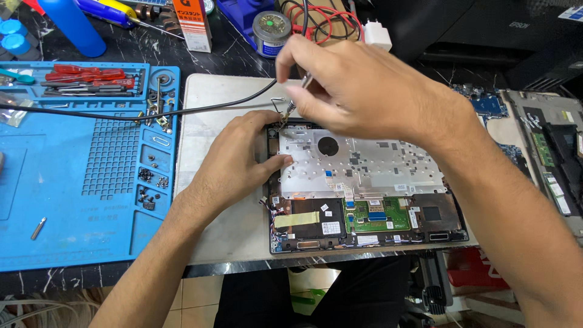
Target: The person uses a screwdriver to remove screws from a laptop chassis, detaches the keyboard, and then reattaches it. They continue to secure the keyboard and other components with screws, working on the internal parts of the laptop.
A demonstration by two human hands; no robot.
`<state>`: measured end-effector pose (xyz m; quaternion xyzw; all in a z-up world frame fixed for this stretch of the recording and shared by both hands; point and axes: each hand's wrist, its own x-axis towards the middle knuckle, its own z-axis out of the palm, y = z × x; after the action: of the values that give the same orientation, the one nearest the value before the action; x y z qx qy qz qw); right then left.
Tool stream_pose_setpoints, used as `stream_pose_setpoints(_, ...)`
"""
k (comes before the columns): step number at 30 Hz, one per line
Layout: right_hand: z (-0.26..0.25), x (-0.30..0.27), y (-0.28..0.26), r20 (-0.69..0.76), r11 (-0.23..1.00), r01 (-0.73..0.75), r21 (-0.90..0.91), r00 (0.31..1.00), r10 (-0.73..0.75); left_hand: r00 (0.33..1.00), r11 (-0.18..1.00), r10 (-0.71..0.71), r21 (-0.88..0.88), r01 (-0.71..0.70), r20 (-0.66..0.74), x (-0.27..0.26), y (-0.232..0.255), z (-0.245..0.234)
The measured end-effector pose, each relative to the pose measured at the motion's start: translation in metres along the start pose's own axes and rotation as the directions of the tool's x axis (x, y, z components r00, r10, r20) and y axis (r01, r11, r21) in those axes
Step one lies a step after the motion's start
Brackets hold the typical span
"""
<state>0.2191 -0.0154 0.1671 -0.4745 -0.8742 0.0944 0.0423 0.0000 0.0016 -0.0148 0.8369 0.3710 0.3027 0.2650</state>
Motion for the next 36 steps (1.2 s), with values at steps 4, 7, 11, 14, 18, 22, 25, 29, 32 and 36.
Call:
stream_pose_setpoints(4,0.015,-0.004,0.018,-0.133,0.992,0.125,0.003,0.983,-0.124,1.0,1.0,-0.017,0.01,0.017,0.006,-0.001,0.001,0.0)
stream_pose_setpoints(7,0.013,-0.013,0.012,0.024,0.968,-0.009,0.249,1.0,0.003,1.0,1.0,-0.012,0.006,0.012,-0.003,-0.001,0.001,-0.001)
stream_pose_setpoints(11,0.027,-0.026,0.019,-0.106,0.972,0.032,0.232,0.994,-0.008,1.0,1.0,-0.022,0.012,0.022,0.017,-0.002,0.002,-0.002)
stream_pose_setpoints(14,0.036,-0.041,0.03,-0.234,0.958,0.044,0.282,0.972,0.024,0.999,0.999,-0.035,0.015,0.034,0.038,-0.005,0.003,-0.002)
stream_pose_setpoints(18,0.043,-0.073,0.03,-0.385,0.815,-0.036,0.579,0.869,0.312,0.993,0.996,-0.089,-0.021,0.091,0.083,-0.016,0.017,-0.008)
stream_pose_setpoints(22,0.068,-0.102,0.036,-0.405,0.68,-0.011,0.733,0.796,0.449,0.998,0.998,-0.07,0.003,0.07,-0.005,-0.034,0.044,-0.02)
stream_pose_setpoints(25,0.09,-0.111,0.036,-0.489,0.628,0.105,0.771,0.729,0.478,0.984,0.993,-0.079,-0.099,0.063,-0.161,-0.046,0.076,-0.03)
stream_pose_setpoints(29,0.104,-0.105,0.022,-0.502,0.561,0.155,0.813,0.674,0.541,0.908,0.983,-0.083,-0.183,0.007,-0.411,-0.057,0.101,-0.032)
stream_pose_setpoints(32,0.112,-0.095,0.012,-0.493,0.532,0.185,0.827,0.695,0.524,0.855,0.976,-0.124,-0.215,0.014,-0.504,-0.066,0.102,-0.029)
stream_pose_setpoints(36,0.118,-0.081,-0.006,-0.468,0.514,0.179,0.839,0.719,0.514,0.806,0.952,-0.237,-0.293,0.082,-0.543,-0.084,0.092,-0.029)
